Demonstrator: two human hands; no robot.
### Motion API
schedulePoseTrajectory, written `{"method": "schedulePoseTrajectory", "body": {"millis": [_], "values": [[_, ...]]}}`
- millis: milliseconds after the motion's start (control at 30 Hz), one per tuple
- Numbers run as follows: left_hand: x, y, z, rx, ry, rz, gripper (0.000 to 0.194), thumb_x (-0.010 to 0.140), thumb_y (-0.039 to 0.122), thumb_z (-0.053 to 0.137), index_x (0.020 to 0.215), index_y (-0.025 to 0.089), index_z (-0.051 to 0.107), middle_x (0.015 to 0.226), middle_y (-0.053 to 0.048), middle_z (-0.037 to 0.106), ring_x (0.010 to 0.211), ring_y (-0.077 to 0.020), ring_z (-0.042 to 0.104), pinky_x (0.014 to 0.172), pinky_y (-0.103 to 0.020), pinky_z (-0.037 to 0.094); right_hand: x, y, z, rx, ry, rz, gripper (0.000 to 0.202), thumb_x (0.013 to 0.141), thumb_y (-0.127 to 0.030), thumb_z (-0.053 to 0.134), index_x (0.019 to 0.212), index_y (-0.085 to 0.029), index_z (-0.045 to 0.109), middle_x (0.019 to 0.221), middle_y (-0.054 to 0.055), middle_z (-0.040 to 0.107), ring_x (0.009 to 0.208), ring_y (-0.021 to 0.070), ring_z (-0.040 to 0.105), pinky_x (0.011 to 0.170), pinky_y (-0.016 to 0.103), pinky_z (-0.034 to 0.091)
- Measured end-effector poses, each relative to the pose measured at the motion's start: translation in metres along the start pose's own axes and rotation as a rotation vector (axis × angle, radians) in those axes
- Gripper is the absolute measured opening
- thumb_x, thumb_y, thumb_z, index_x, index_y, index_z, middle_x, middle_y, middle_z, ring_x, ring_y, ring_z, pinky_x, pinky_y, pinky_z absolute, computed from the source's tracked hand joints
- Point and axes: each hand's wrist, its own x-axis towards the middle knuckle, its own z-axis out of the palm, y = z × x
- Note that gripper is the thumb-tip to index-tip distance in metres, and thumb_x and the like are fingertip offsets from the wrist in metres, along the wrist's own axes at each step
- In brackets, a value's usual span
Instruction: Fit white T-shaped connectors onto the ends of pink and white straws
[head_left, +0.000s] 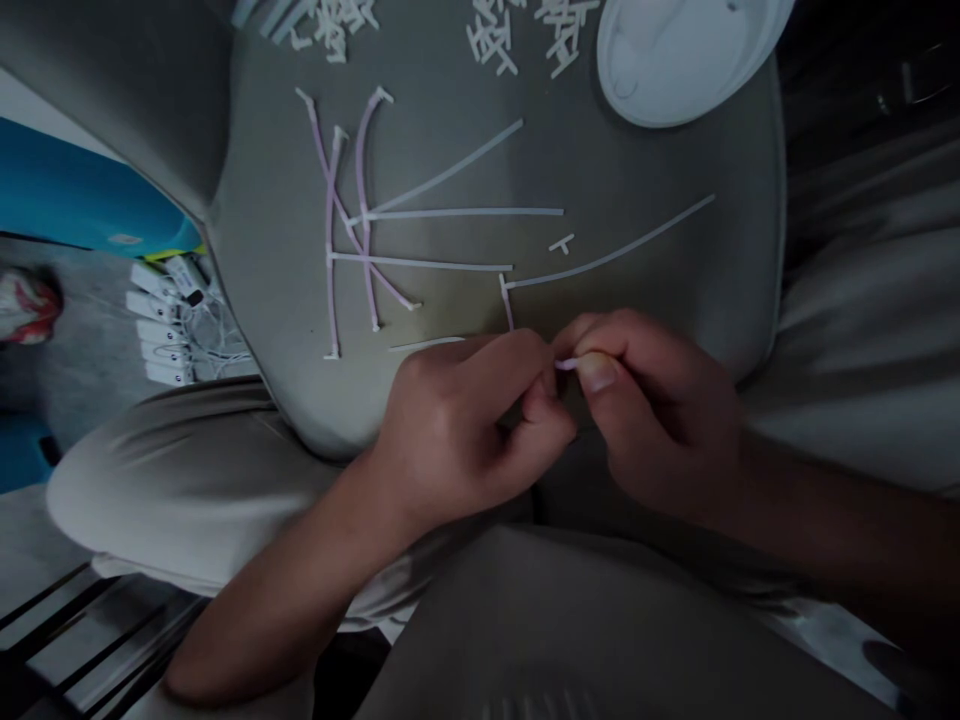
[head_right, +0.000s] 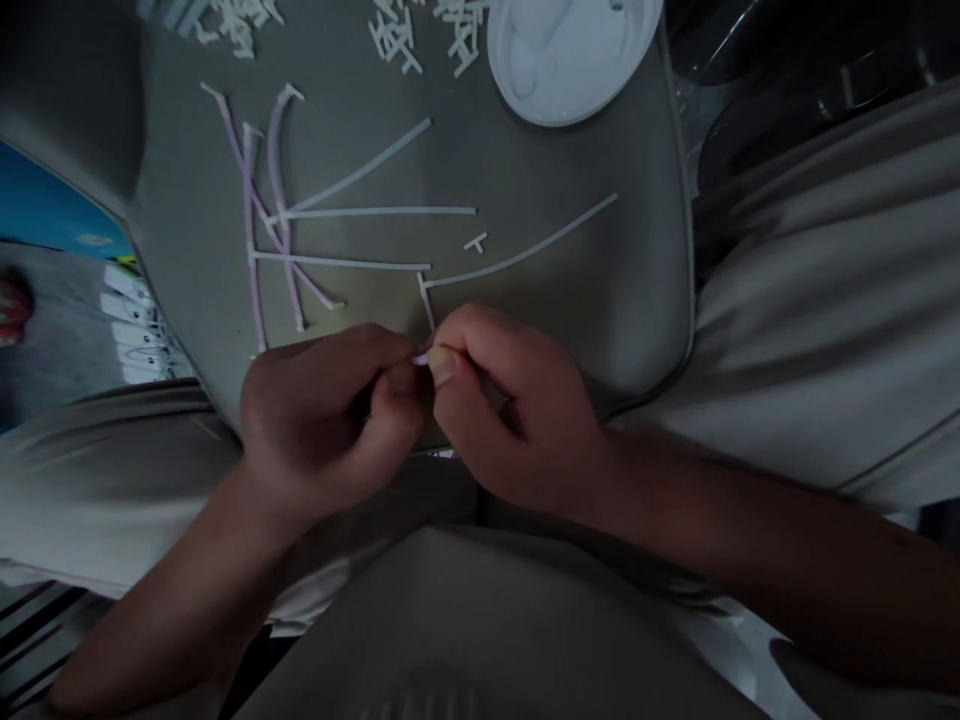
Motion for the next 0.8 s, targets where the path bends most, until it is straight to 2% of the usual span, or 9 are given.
{"method": "schedulePoseTrajectory", "body": {"millis": [400,800], "values": [[-0.001,0.0002,0.0017,-0.022,0.033,0.021,0.023,0.09,0.013,0.049,0.068,0.02,0.052,0.057,0.005,0.059,0.049,-0.0056,0.052,0.047,-0.021,0.038,0.0,0.001,0.0003,-0.003,0.003,0.002,0.022,0.102,-0.018,0.048,0.081,-0.026,0.047,0.069,-0.004,0.051,0.072,0.0131,0.058,0.064,0.028,0.046],[-0.0024,0.0003,0.002,-0.088,0.012,-0.003,0.021,0.087,0.008,0.047,0.071,0.021,0.051,0.059,0.005,0.059,0.052,-0.0061,0.055,0.05,-0.02,0.041,0.002,-0.0018,-0.0002,0.065,-0.01,0.027,0.026,0.099,-0.013,0.047,0.075,-0.024,0.045,0.064,-0.004,0.046,0.072,0.0124,0.056,0.062,0.028,0.042]]}}
